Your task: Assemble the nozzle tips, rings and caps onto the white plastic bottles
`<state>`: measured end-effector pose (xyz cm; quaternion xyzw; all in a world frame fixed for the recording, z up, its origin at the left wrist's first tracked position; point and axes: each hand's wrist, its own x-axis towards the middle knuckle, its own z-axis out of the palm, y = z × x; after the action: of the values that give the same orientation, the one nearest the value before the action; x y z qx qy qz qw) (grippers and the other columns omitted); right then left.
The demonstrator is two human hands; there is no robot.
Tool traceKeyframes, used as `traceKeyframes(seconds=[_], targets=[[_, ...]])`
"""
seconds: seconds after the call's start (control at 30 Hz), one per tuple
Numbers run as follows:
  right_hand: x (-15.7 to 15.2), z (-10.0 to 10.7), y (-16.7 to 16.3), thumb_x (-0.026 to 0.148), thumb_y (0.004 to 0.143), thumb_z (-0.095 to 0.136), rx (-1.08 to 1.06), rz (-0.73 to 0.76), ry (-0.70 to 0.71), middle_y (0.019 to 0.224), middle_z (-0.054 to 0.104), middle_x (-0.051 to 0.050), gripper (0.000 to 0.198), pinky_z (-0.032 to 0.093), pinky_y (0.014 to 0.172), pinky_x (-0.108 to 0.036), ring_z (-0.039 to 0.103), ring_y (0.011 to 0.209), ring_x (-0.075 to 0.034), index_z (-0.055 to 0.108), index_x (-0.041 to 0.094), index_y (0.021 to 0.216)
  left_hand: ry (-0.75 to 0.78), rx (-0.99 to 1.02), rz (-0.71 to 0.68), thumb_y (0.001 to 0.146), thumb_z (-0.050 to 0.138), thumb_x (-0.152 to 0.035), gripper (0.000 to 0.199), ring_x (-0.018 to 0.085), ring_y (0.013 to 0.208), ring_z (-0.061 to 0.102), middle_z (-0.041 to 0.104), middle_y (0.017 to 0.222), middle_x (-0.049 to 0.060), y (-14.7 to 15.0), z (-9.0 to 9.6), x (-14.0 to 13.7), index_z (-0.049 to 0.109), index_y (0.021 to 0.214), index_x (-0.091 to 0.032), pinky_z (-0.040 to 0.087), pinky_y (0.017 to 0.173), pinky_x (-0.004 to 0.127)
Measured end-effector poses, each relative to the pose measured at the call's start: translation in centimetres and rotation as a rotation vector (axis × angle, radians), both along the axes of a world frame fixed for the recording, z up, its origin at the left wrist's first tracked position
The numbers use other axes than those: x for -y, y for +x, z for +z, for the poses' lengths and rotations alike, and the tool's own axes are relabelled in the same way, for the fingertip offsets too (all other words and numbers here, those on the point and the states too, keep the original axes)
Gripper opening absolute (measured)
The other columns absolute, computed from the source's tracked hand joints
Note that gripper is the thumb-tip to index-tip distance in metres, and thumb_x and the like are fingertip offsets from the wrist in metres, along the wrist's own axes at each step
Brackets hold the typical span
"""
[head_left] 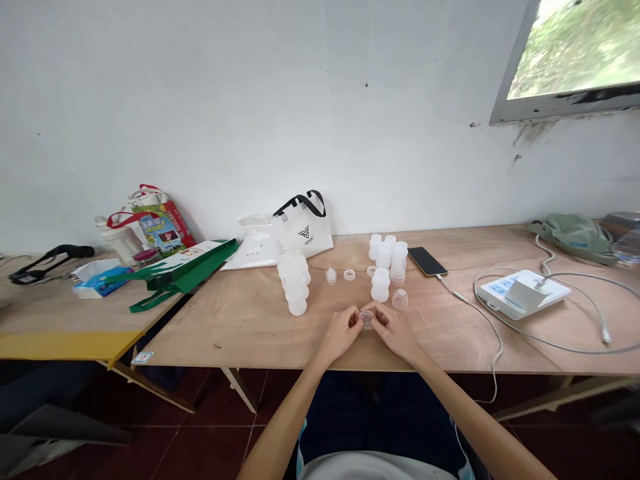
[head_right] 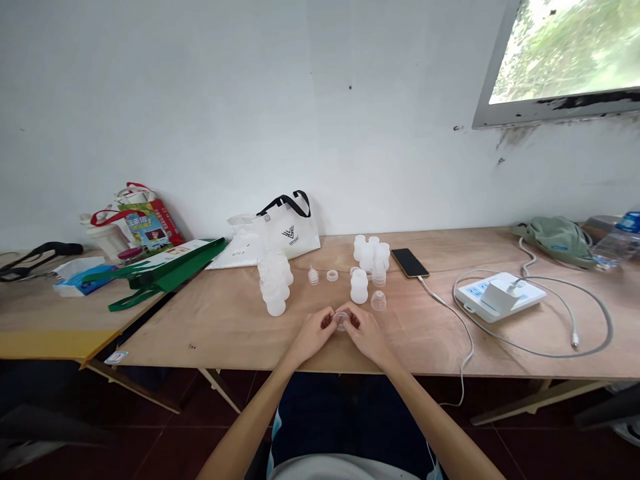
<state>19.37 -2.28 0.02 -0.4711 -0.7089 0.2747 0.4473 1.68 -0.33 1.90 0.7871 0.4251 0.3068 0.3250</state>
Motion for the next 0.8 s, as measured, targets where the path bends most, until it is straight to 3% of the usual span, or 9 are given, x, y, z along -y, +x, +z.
traceKeyframes(seconds=[0.2, 0.43, 0.5, 0.67, 0.8], targets=[[0.06, 0.34, -0.17, 0.028, 0.092, 0.051, 0.014, -0.017, -0.022, 0.079, 0.066, 0.001, 0.017, 0.04, 0.064, -0.03, 0.053, 0.066, -0.017, 0.067, 0.024, 0.093, -0.011, 0.006, -0.006, 0.098, 0.049, -0.038, 0.029, 0.014, 0.067, 0.052, 0.057, 0.069, -0.003, 0.07, 0.2, 0.16, 0.052, 0.076, -0.02, 0.035, 0.064, 0.026], [-0.07, -0.37, -0.31, 0.039, 0.093, 0.057, -0.123, -0.063, -0.018, 0.087, 0.063, -0.001, 0.029, 0.045, 0.068, -0.032, 0.056, 0.072, -0.019, 0.058, 0.025, 0.118, -0.023, 0.027, 0.021, 0.098, 0.049, -0.042, 0.037, 0.014, 0.063, 0.05, 0.057, 0.065, -0.002, 0.13, 0.35, 0.08, 0.049, 0.069, -0.019, 0.033, 0.062, 0.026], [-0.08, -0.39, -0.28, 0.04, 0.094, 0.057, -0.142, -0.064, -0.011, 0.088, 0.064, -0.002, 0.026, 0.046, 0.069, -0.033, 0.057, 0.073, -0.019, 0.058, 0.025, 0.115, -0.022, 0.01, 0.003, 0.099, 0.048, -0.044, 0.039, 0.015, 0.063, 0.05, 0.058, 0.065, -0.002, 0.04, 0.49, 0.2, 0.052, 0.069, -0.019, 0.033, 0.061, 0.027], [0.19, 0.29, -0.3, 0.041, 0.096, 0.055, -0.065, -0.038, 0.018, 0.095, 0.066, -0.004, 0.02, 0.046, 0.068, -0.033, 0.056, 0.074, -0.018, 0.067, 0.025, 0.1, -0.006, 0.049, 0.009, 0.097, 0.052, -0.038, 0.021, 0.015, 0.064, 0.055, 0.062, 0.069, -0.003, -0.11, 0.88, 0.47, 0.064, 0.093, -0.021, 0.038, 0.064, 0.026], [0.35, 0.39, -0.39, 0.044, 0.097, 0.056, -0.075, -0.053, 0.022, 0.102, 0.068, -0.006, 0.026, 0.05, 0.071, -0.033, 0.061, 0.081, -0.02, 0.066, 0.025, 0.111, 0.019, 0.051, 0.024, 0.096, 0.052, -0.036, 0.022, 0.015, 0.063, 0.055, 0.062, 0.067, -0.002, 0.02, 0.62, 0.25, 0.064, 0.084, -0.02, 0.039, 0.063, 0.026]])
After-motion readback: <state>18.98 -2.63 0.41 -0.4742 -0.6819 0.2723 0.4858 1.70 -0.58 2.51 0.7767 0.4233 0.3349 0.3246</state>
